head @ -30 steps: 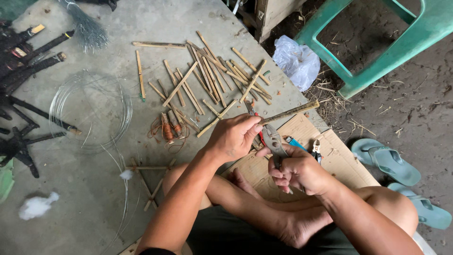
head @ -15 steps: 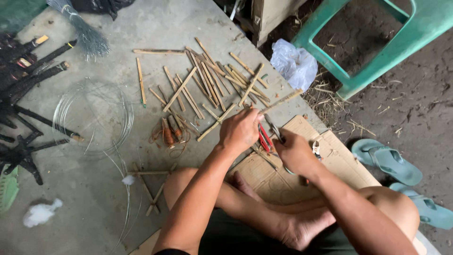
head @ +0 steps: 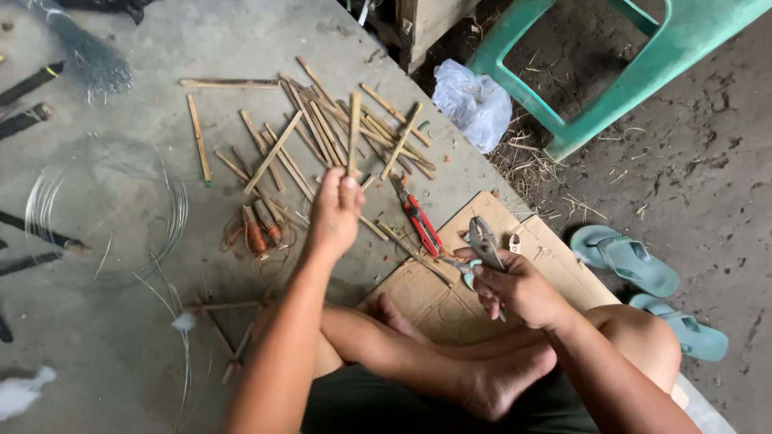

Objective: The person sits on the floor and uses pliers and a knife to cut and shape thin bamboo sticks. They assemble the sticks into small cross-shaped frames and continue processing additional sticks.

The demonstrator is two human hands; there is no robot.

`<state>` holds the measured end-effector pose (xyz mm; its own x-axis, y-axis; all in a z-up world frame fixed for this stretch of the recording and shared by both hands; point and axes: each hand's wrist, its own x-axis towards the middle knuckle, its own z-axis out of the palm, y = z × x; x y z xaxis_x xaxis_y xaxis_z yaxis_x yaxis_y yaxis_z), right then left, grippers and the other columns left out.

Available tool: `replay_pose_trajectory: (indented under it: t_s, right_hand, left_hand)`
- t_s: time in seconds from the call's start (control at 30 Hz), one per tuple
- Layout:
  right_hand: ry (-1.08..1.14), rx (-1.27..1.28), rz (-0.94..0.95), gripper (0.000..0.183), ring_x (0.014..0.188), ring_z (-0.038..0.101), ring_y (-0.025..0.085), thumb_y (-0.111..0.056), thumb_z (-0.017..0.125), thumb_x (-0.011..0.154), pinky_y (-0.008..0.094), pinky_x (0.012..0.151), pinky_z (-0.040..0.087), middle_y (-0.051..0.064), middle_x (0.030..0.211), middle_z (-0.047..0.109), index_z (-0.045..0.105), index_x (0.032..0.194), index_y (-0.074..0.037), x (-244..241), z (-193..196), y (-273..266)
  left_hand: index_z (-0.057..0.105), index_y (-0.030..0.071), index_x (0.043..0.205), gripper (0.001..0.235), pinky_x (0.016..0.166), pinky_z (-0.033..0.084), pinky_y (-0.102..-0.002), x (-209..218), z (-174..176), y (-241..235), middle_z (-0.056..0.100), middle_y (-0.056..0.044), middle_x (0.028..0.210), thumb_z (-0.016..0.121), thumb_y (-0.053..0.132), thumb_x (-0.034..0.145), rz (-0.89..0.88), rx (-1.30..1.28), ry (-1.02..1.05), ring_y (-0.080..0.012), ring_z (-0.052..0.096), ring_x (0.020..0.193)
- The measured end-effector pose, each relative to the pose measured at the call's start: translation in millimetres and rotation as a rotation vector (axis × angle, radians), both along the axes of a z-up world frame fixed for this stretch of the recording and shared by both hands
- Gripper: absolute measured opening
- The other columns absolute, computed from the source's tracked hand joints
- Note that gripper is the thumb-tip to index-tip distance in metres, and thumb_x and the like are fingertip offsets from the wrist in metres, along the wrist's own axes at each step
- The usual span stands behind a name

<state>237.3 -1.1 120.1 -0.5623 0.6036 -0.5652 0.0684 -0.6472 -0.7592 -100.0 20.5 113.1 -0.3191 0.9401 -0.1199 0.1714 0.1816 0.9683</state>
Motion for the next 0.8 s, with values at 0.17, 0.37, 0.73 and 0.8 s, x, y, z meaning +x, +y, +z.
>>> replay_pose_trajectory:
  t_s: [0.17, 0.37, 0.73, 0.8]
  right_hand:
    - [-0.184, 0.012, 0.065, 0.04, 0.05, 0.053, 0.011, -0.016, 0.056, 0.097, 0.028, 0.045, 0.047, 0.0, 0.064, 0.053, 0.062, 0.136, -0.007, -21.4, 4.0, -7.2]
    - [-0.241, 0.016, 0.231, 0.043, 0.046, 0.052, 0.011, -0.016, 0.06, 0.096, 0.027, 0.045, 0.045, 0.001, 0.064, 0.053, 0.062, 0.137, -0.007, -40.6, -21.0, -30.1]
    - [0.055, 0.071, 0.22, 0.036, 0.099, 0.073, 0.021, -0.01, 0.057, 0.099, 0.035, 0.09, 0.057, 0.013, 0.105, 0.076, 0.056, 0.133, 0.001, -16.8, -57.0, -32.7]
    - [0.057, -0.298, 0.086, 0.063, 0.103, 0.073, 0.025, -0.008, 0.054, 0.092, 0.037, 0.092, 0.056, 0.014, 0.112, 0.075, 0.038, 0.153, -0.011, -8.5, -61.1, -37.2]
  left_hand:
    - [0.064, 0.013, 0.097, 0.012, 0.041, 0.028, -0.022, 57.2, -14.5, -32.5, 0.045, 0.005, 0.062, 0.061, 0.024, 0.101, 0.038, -0.139, -0.491, -0.0042, 0.037, 0.049]
    - [0.07, 0.011, 0.094, 0.008, 0.052, 0.033, -0.022, 93.8, -59.0, -61.4, 0.06, 0.008, 0.077, 0.072, 0.019, 0.094, -0.016, -0.121, -0.603, -0.0019, 0.041, 0.061]
    - [0.066, 0.004, 0.094, 0.025, 0.06, 0.05, -0.033, 107.5, -47.4, -10.9, 0.071, -0.007, 0.074, 0.063, 0.028, 0.101, -0.14, -0.246, 0.027, -0.0154, 0.064, 0.064]
    - [0.066, 0.004, 0.094, 0.022, 0.065, 0.053, -0.03, 115.0, -60.2, 24.4, 0.074, -0.004, 0.079, 0.066, 0.026, 0.099, -0.07, -0.19, -0.074, -0.0127, 0.067, 0.068]
